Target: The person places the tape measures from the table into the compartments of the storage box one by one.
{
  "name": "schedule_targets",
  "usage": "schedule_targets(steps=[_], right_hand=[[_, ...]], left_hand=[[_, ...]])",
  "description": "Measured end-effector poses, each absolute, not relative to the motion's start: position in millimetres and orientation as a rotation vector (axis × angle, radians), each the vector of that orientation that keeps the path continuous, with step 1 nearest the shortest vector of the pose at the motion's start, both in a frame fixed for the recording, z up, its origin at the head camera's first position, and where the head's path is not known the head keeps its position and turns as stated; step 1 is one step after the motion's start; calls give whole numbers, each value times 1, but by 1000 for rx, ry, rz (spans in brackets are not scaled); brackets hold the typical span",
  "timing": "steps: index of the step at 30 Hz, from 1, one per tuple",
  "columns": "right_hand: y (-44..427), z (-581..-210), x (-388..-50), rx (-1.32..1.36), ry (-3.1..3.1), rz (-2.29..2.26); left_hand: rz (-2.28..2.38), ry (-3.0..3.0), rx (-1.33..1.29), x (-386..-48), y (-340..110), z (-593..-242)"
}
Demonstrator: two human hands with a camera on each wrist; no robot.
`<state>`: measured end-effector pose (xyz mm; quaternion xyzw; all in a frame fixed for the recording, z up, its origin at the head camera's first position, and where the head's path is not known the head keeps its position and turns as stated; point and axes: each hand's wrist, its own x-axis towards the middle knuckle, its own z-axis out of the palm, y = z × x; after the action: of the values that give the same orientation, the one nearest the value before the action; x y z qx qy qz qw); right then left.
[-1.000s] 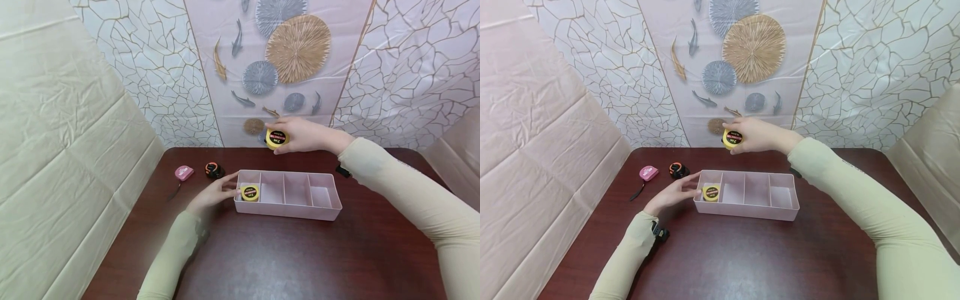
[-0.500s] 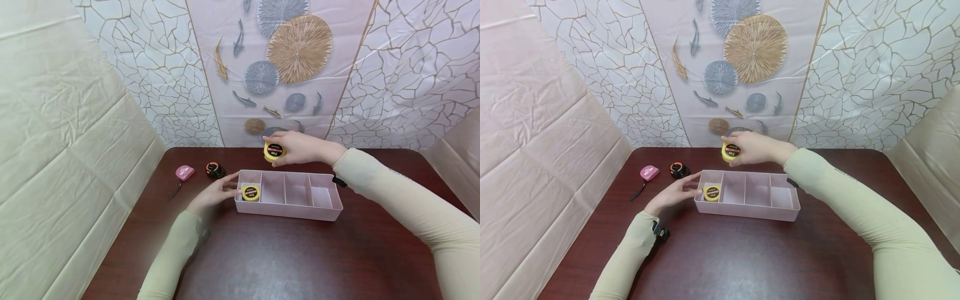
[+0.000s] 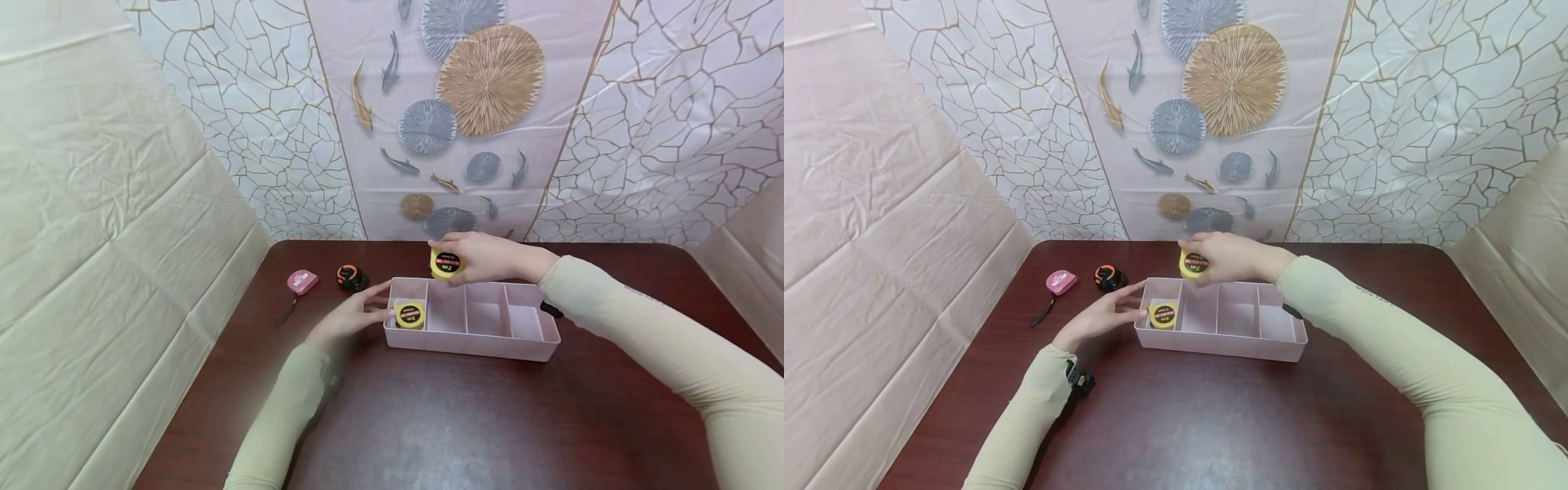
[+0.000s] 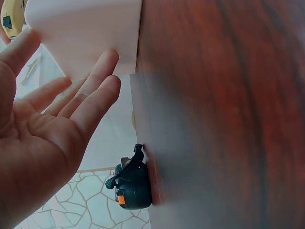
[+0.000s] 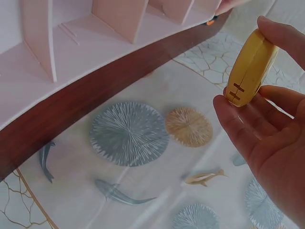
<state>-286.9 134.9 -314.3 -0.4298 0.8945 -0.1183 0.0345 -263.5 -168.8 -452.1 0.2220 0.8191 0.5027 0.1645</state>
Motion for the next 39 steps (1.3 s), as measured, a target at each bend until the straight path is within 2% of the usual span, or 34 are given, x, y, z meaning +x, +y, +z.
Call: schedule_targets(steps=[39], right_hand=[[128,-355,-277,-1301,2625,-238]], left_hand=[[1378,2394,594,-262,-168,-451]])
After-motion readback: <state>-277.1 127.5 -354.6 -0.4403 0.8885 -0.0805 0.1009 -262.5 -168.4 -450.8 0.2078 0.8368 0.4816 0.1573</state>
